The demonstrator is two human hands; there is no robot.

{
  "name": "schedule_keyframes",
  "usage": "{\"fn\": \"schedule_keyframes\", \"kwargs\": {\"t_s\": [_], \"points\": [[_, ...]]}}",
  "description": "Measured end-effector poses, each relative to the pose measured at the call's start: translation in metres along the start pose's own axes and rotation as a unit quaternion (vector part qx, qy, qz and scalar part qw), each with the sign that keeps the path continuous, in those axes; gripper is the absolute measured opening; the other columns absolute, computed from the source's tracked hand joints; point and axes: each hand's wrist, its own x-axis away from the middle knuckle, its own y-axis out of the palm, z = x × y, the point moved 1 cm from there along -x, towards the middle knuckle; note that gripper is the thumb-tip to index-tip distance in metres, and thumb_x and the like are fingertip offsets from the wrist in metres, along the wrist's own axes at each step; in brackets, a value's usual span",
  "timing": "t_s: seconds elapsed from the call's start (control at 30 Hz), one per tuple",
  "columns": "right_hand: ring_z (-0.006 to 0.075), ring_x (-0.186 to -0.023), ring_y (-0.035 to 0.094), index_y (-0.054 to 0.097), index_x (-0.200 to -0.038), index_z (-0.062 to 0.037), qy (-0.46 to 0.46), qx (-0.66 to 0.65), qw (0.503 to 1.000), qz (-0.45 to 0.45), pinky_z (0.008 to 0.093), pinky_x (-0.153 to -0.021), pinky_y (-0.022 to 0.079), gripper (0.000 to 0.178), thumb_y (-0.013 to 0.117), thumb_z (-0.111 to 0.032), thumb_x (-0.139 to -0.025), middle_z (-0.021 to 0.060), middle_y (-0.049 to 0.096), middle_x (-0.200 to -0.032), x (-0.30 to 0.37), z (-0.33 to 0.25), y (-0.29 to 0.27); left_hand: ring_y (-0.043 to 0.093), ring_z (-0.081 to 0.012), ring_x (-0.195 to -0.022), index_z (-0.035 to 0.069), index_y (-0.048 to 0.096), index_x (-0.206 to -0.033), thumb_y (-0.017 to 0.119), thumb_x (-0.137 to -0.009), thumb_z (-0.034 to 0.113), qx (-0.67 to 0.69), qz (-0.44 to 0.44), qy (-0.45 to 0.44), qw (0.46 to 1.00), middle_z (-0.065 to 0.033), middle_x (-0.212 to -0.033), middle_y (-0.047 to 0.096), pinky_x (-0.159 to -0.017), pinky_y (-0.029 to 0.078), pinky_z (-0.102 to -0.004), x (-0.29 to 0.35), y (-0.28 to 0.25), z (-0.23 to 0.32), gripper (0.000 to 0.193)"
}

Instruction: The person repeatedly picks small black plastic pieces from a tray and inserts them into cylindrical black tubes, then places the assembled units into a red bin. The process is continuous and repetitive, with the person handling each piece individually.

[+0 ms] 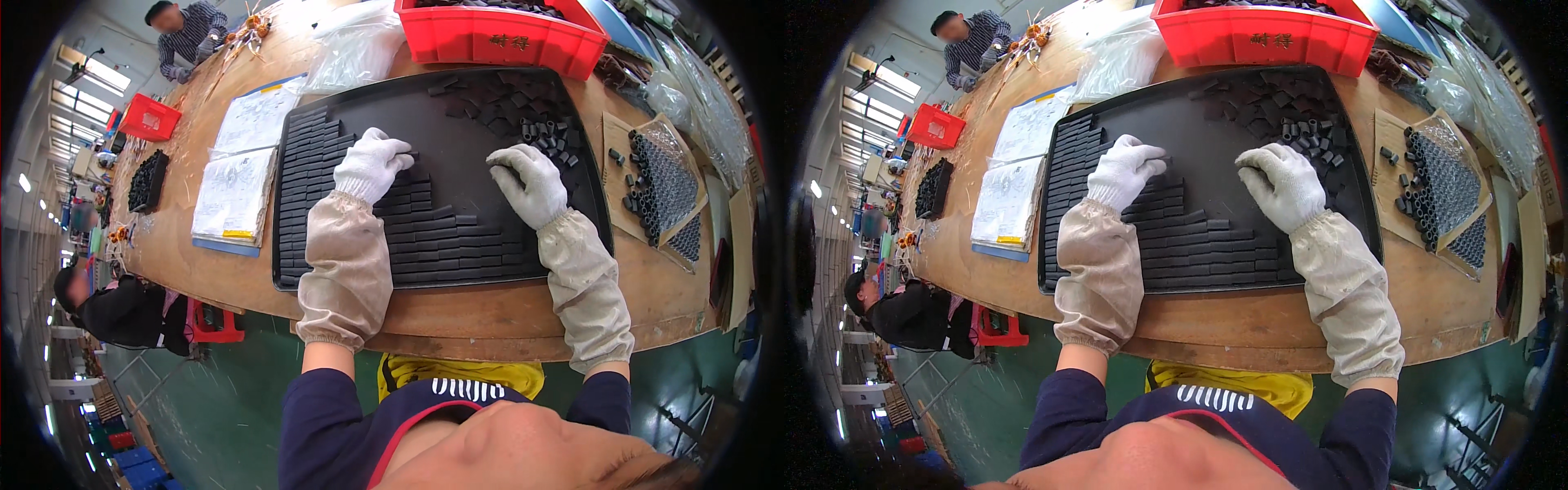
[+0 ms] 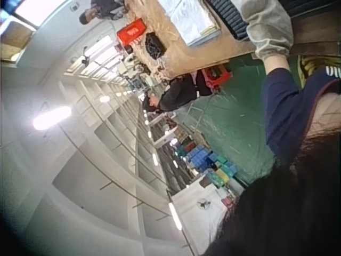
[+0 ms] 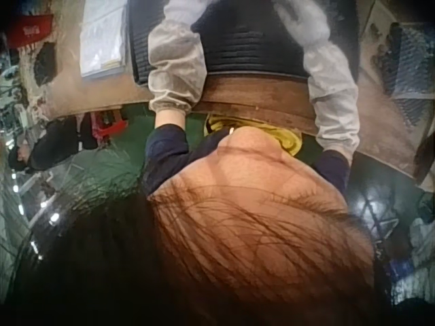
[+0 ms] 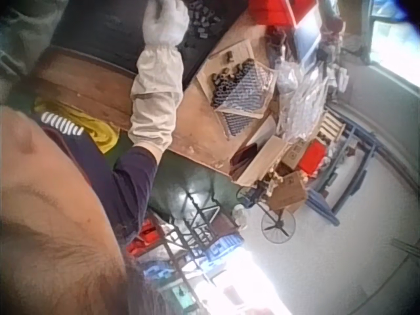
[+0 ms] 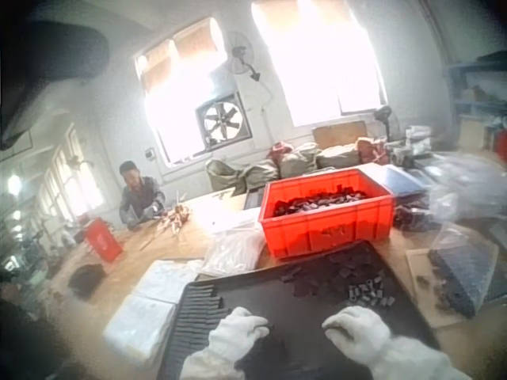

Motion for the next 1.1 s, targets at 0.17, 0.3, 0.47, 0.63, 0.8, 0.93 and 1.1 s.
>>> {"fn": "schedule_keyframes", "kwargs": {"t_s": [0.17,0.3,0.47,0.63,0.8,0.93,1.1], "points": [[0.0303,-0.089,0.067,0.071,-0.096,-0.0090,-0.008,0.003,1.000,0.004,0.0400,-0.078,0.053,0.013,0.073,-0.010,-0.083,0.0085,0.069,-0.093,0.000,0.000,0.000,0.064,-0.0340,-0.104,0.021,0.075,-0.111,0.063,-0.090,0.019,-0.030,0.007,0.001,1.000,-0.0156,-0.112,0.061,-0.091,0.053,-0.0416,0.004,0.003,-0.010,0.024],[0.0240,-0.081,0.066,0.072,-0.098,-0.0075,0.036,-0.030,0.998,0.049,0.0336,-0.072,0.053,0.013,0.072,-0.006,-0.085,0.0082,0.068,-0.091,-0.002,0.006,-0.003,0.064,-0.0342,-0.105,0.021,0.076,-0.108,0.057,-0.090,0.012,-0.014,0.003,0.000,1.000,-0.0155,-0.113,0.061,-0.092,0.053,-0.0422,0.005,0.001,-0.009,0.028],[0.0095,-0.073,0.060,0.073,-0.103,-0.0055,0.112,-0.093,0.978,0.152,0.0245,-0.067,0.049,0.013,0.070,-0.005,-0.090,0.0049,0.068,-0.089,-0.005,0.023,-0.011,0.066,-0.0323,-0.101,0.021,0.077,-0.106,0.056,-0.089,0.008,-0.014,0.035,-0.010,0.999,-0.0135,-0.110,0.062,-0.091,0.054,-0.0400,0.005,0.003,-0.007,0.029],[0.0089,-0.082,0.063,0.071,-0.107,-0.0029,0.183,-0.126,0.957,0.186,0.0243,-0.075,0.051,0.015,0.068,-0.008,-0.094,0.0051,0.070,-0.093,-0.003,0.045,-0.019,0.070,-0.0227,-0.096,0.011,0.075,-0.109,0.054,-0.088,0.001,0.336,-0.078,0.139,0.928,-0.0090,-0.102,0.070,-0.088,0.054,-0.0308,0.008,0.003,0.021,0.032],[0.0148,-0.087,0.066,0.072,-0.106,-0.0057,0.183,-0.101,0.957,0.201,0.0293,-0.081,0.053,0.014,0.067,-0.011,-0.094,0.0062,0.070,-0.096,-0.004,0.047,-0.021,0.071,-0.0161,-0.095,0.002,0.071,-0.116,0.045,-0.088,-0.004,0.280,-0.233,0.098,0.926,-0.0111,-0.100,0.075,-0.089,0.054,-0.0286,0.020,0.011,0.049,0.038],[0.0331,-0.100,0.061,0.072,-0.097,-0.0154,0.072,0.173,0.974,0.127,0.0439,-0.091,0.048,0.014,0.071,-0.013,-0.083,0.0065,0.066,-0.101,-0.005,0.044,-0.025,0.071,-0.0166,-0.095,0.002,0.068,-0.120,0.050,-0.091,0.001,0.298,-0.227,0.098,0.922,-0.0106,-0.103,0.074,-0.089,0.054,-0.0294,0.019,0.012,0.049,0.034],[0.0308,-0.119,0.052,0.071,-0.096,-0.0165,0.079,0.290,0.953,0.025,0.0465,-0.102,0.039,0.023,0.078,-0.023,-0.075,0.0043,0.061,-0.120,0.002,0.037,-0.018,0.061,-0.0107,-0.096,0.007,0.055,-0.139,0.061,-0.093,0.012,0.414,-0.076,-0.005,0.907,-0.0042,-0.111,0.067,-0.080,0.051,-0.0244,0.018,0.005,0.056,0.046]]}}
